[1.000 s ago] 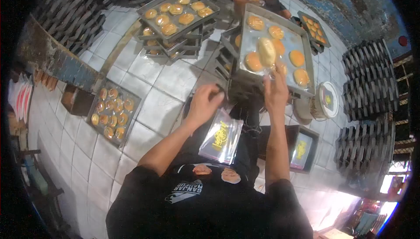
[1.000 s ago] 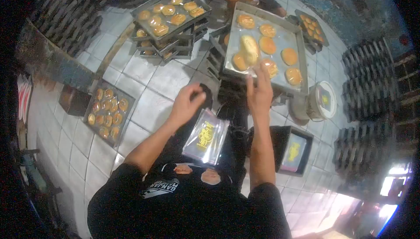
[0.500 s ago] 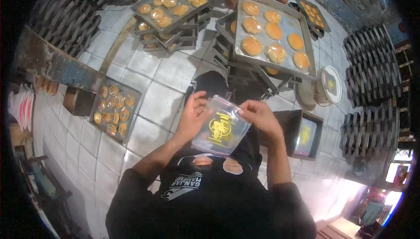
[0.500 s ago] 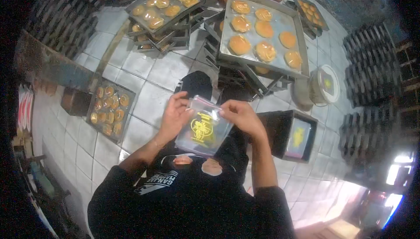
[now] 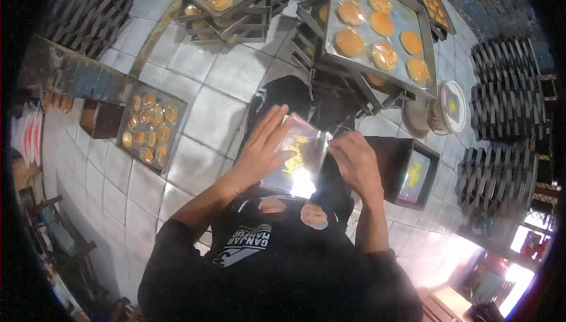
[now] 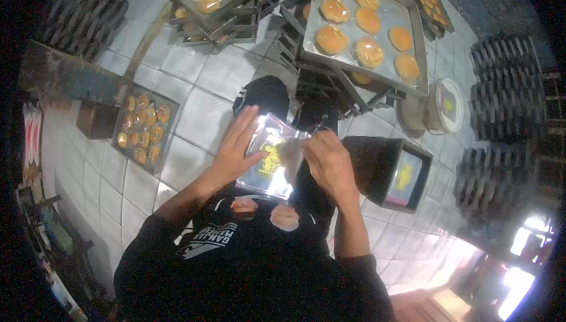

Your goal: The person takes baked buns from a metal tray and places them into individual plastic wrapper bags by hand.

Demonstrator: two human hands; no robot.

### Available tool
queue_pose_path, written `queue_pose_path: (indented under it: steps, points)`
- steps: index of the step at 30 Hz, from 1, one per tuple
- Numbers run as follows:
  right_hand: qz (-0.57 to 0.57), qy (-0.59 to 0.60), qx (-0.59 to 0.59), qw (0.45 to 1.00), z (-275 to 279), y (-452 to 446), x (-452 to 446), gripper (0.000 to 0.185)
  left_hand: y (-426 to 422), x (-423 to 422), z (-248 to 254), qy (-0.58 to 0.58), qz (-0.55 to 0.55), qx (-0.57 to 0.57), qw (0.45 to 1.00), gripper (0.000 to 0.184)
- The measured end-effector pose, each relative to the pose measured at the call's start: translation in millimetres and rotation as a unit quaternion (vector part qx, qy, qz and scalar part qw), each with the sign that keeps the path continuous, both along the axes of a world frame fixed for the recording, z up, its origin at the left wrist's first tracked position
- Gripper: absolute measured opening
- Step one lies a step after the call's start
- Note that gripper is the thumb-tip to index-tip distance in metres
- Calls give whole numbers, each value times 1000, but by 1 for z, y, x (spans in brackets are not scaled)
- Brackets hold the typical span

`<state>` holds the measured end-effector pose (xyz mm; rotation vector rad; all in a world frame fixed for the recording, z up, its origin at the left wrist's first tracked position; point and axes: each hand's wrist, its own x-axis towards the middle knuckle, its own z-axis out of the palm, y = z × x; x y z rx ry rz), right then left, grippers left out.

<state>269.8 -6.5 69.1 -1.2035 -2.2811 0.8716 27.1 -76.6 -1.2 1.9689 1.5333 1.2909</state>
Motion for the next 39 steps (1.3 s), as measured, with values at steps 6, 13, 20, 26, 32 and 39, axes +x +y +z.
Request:
queue_pose_path:
  steps: [6, 13, 20, 26, 32, 39]
  points:
    - [46, -96, 125, 986, 9, 13, -13, 42, 3, -20, -21, 245, -65, 27, 967, 35]
    - [34, -96, -9, 995, 29, -16, -4, 17, -9, -17, 15, -117, -195, -190, 955, 41]
    - [-111, -68, -9, 991, -54, 76, 100, 24, 34, -28, 16, -524, 42, -301, 796, 17]
    - [-134, 3, -132, 982, -8, 182, 72, 31, 74, -23, -9, -683, 135, -243, 675, 28]
    - [-165, 115, -61, 978, -66, 393, 79, 39, 74, -6, -30, -629, 103, -294, 712, 20]
    - [-263, -135, 9, 955, -166, 544, 110, 73, 74, -11, -34, -642, 95, -287, 704, 19]
